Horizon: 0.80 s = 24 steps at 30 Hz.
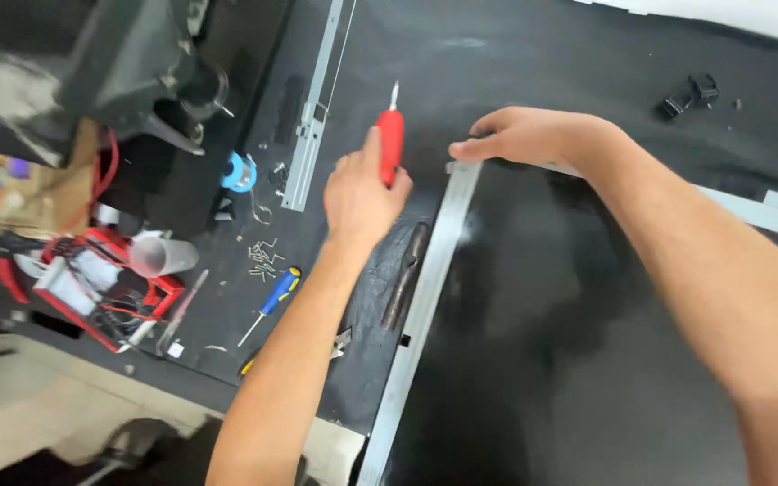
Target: Attaching a new metal frame to an electronic screen using an electric screwdriver and small screws.
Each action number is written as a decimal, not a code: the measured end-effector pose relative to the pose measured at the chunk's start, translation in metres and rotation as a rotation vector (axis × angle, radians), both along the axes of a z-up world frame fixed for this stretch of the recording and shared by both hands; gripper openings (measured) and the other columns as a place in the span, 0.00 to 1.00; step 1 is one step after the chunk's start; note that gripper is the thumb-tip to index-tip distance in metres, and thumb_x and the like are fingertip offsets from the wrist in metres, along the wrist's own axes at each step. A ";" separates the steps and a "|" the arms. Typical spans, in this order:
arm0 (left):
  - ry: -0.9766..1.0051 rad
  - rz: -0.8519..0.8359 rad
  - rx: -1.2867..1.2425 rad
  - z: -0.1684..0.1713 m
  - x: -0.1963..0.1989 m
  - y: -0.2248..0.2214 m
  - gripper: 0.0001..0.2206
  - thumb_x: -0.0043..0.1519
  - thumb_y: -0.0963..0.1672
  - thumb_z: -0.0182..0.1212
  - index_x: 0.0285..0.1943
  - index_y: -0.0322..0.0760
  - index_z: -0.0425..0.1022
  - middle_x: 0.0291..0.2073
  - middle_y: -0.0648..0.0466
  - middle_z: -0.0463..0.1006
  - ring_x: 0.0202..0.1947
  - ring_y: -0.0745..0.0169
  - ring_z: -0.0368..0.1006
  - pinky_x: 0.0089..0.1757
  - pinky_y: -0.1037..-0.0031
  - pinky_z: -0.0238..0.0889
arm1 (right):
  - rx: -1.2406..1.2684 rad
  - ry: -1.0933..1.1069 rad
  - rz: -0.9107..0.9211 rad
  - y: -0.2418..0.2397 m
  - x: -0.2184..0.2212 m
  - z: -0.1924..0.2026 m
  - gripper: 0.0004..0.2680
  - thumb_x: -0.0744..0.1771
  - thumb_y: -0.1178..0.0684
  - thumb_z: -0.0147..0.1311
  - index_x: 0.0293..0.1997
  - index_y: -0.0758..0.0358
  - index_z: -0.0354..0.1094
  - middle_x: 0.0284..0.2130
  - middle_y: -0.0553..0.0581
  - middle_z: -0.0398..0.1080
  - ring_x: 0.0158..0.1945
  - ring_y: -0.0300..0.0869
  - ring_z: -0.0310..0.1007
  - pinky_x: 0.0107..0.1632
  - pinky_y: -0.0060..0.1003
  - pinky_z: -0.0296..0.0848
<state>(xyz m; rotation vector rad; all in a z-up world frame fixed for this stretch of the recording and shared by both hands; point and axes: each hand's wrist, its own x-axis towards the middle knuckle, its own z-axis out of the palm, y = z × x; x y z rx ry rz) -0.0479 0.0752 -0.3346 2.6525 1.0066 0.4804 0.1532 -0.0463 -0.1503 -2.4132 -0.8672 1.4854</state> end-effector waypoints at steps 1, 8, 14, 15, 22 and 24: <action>0.015 -0.009 0.029 0.030 -0.006 0.000 0.31 0.65 0.51 0.67 0.76 0.33 0.71 0.45 0.40 0.83 0.51 0.37 0.81 0.50 0.50 0.71 | 0.029 0.015 -0.009 0.001 0.014 -0.021 0.30 0.66 0.29 0.60 0.74 0.55 0.71 0.71 0.60 0.71 0.76 0.57 0.67 0.77 0.55 0.62; -0.014 0.265 -0.687 0.202 -0.035 -0.030 0.20 0.66 0.56 0.61 0.65 0.54 0.81 0.34 0.52 0.88 0.36 0.58 0.89 0.43 0.69 0.81 | 0.153 0.086 0.138 -0.011 0.036 -0.053 0.38 0.61 0.25 0.65 0.78 0.55 0.65 0.74 0.60 0.66 0.79 0.57 0.60 0.79 0.59 0.54; 0.407 0.182 -0.492 0.266 -0.018 -0.064 0.21 0.68 0.58 0.59 0.63 0.52 0.83 0.31 0.54 0.86 0.31 0.62 0.88 0.42 0.72 0.77 | 0.219 0.170 0.109 -0.018 0.036 -0.048 0.39 0.60 0.26 0.68 0.78 0.57 0.65 0.77 0.63 0.62 0.82 0.62 0.53 0.80 0.65 0.51; 0.449 0.147 -0.445 0.271 -0.014 -0.066 0.22 0.69 0.58 0.58 0.64 0.49 0.83 0.31 0.52 0.86 0.30 0.60 0.87 0.40 0.72 0.77 | 0.238 0.154 0.129 -0.016 0.038 -0.057 0.43 0.58 0.26 0.71 0.79 0.59 0.64 0.77 0.64 0.61 0.82 0.63 0.53 0.80 0.65 0.51; 0.523 0.091 -0.361 0.280 0.013 -0.078 0.23 0.63 0.54 0.46 0.55 0.46 0.85 0.18 0.53 0.72 0.30 0.47 0.68 0.42 0.63 0.62 | 0.074 0.033 0.248 -0.018 0.026 -0.018 0.26 0.63 0.36 0.56 0.67 0.55 0.72 0.58 0.49 0.72 0.61 0.48 0.69 0.57 0.46 0.64; 0.527 0.094 -0.361 0.280 0.016 -0.078 0.22 0.63 0.53 0.46 0.54 0.46 0.85 0.18 0.52 0.71 0.29 0.46 0.67 0.41 0.62 0.62 | 0.096 0.038 0.243 -0.017 0.026 -0.022 0.23 0.62 0.36 0.62 0.60 0.57 0.75 0.49 0.50 0.72 0.52 0.49 0.69 0.52 0.45 0.63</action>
